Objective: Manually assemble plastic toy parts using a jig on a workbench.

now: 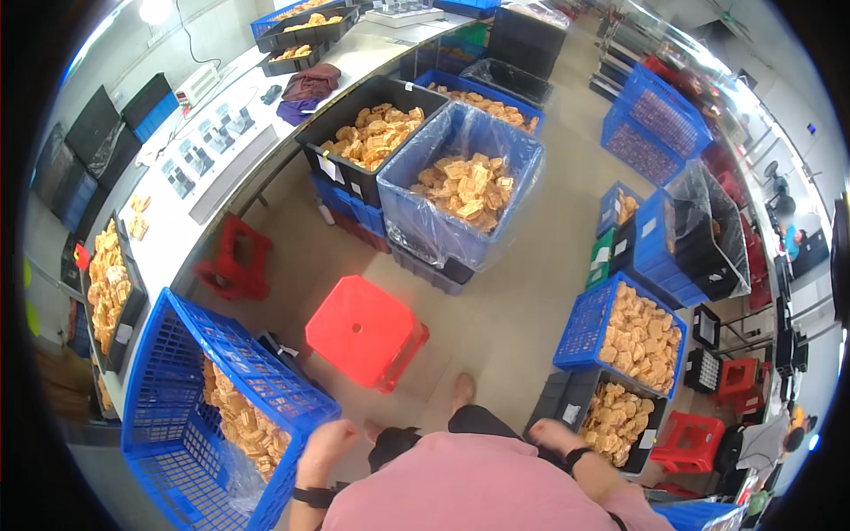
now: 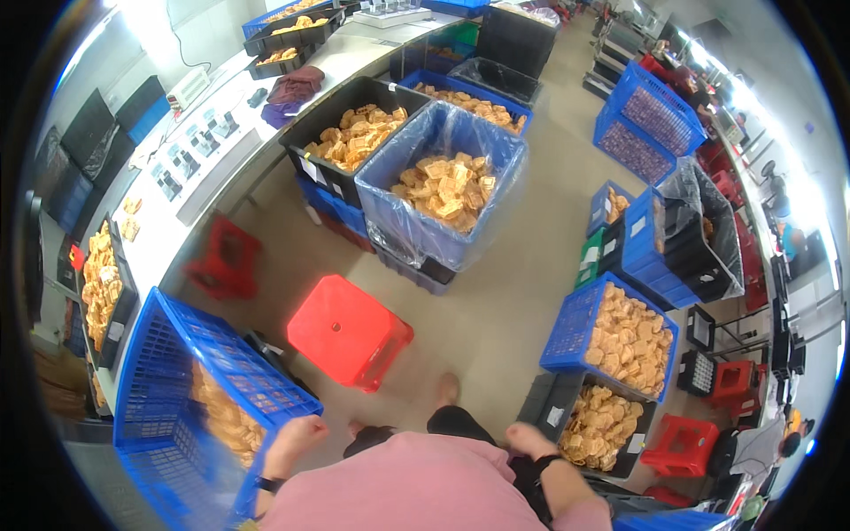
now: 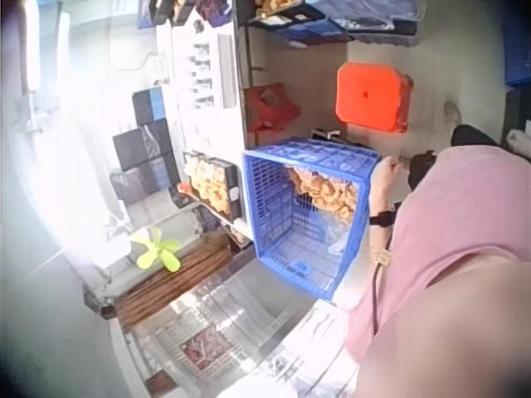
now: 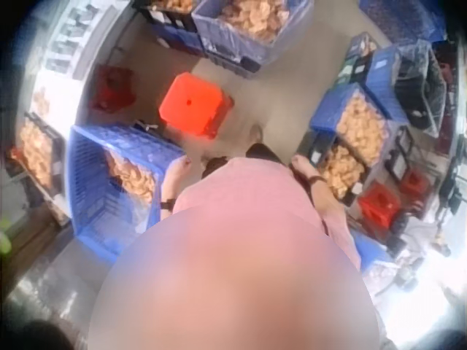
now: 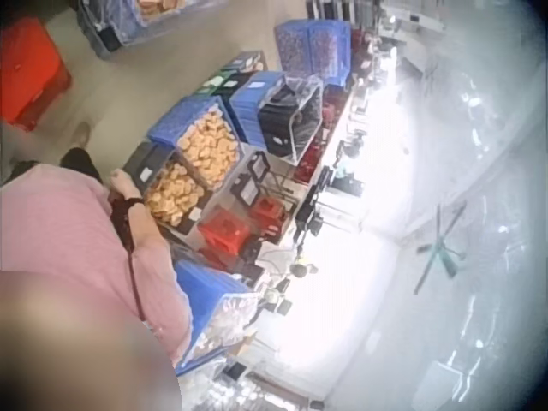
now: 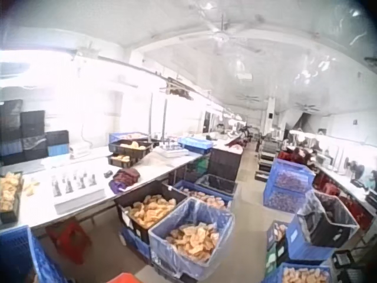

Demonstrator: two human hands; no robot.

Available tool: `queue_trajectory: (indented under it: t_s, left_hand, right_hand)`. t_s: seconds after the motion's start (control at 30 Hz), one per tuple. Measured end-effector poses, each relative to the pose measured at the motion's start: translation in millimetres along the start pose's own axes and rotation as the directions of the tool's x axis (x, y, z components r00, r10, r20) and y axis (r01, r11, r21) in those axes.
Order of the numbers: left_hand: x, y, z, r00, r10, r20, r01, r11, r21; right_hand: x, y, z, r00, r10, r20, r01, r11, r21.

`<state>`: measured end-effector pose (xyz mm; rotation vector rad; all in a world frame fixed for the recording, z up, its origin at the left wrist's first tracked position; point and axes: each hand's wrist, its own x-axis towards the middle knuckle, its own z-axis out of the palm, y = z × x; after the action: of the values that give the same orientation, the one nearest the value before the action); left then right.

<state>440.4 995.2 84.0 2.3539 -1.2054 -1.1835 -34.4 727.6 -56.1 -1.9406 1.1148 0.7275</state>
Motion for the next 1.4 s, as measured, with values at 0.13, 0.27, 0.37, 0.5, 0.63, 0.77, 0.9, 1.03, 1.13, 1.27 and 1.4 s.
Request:
queue_trajectory:
  t_s: [0.13,0.27,0.37,0.5,0.63,0.77,0.9,1.03,1.13,1.27,1.4]
  left_hand:
    - [15.9,-5.3,67.2,0.978,-0.157,0.134,0.189,0.944,-0.271]
    - [51.2,-5.5,111.8,0.992,-0.070,0.107,0.098,0.953,-0.286]
    - [78.2,-65.3,224.0,0.963,-0.036,0.267,0.168,0.854,-0.492]
    - [111.2,35.4,90.7,0.901,-0.175,0.398,0.278,0.936,-0.216]
    - [138.9,37.7,93.1,0.909,-0.117,0.401,0.315,0.823,-0.473]
    - [186.7,72.5,52.6,0.887,-0.088,0.454,0.386,0.682,-0.622]
    - [240.8,95.4,31.7,0.913,0.084,0.399,0.222,0.719,-0.659]
    - [250.1,132.2,-13.5,0.916,-0.193,0.352,0.399,0.531,-0.747]
    - [224.5,129.8,-10.4,0.864,-0.412,0.290,0.474,0.468,-0.746]
    - [179.2,124.3,-4.5,0.825,-0.405,0.395,0.564,0.642,-0.520]
    - [148.8,162.7,-24.0,0.736,-0.421,0.530,0.677,0.463,-0.572]
  right_hand:
    - [55.4,-14.7,-143.8,0.989,0.131,-0.066,-0.116,0.975,0.190]
    - [114.9,-42.5,-185.5,1.000,0.004,-0.029,-0.006,0.995,-0.096]
    - [140.8,-94.3,-155.3,0.990,-0.141,-0.027,0.140,0.990,-0.033]
    - [123.7,-131.0,-166.9,0.940,-0.309,0.144,0.313,0.950,-0.006]
    - [151.7,-133.1,-232.0,0.962,-0.119,0.245,0.093,0.989,0.115]
    - [209.5,-97.4,-285.8,0.956,-0.155,0.250,0.155,0.988,0.019]
    - [232.4,-94.5,-342.8,0.971,-0.130,0.201,0.100,0.983,0.152]
    - [277.9,-85.6,-370.4,0.952,-0.195,0.234,0.172,0.978,0.116]
    - [295.2,-106.1,-377.6,0.930,-0.270,0.251,0.251,0.962,0.107]
    - [316.6,-118.4,-372.4,0.874,-0.373,0.311,0.297,0.917,0.264]
    - [334.0,-135.3,-369.5,0.841,-0.399,0.364,0.305,0.907,0.289]
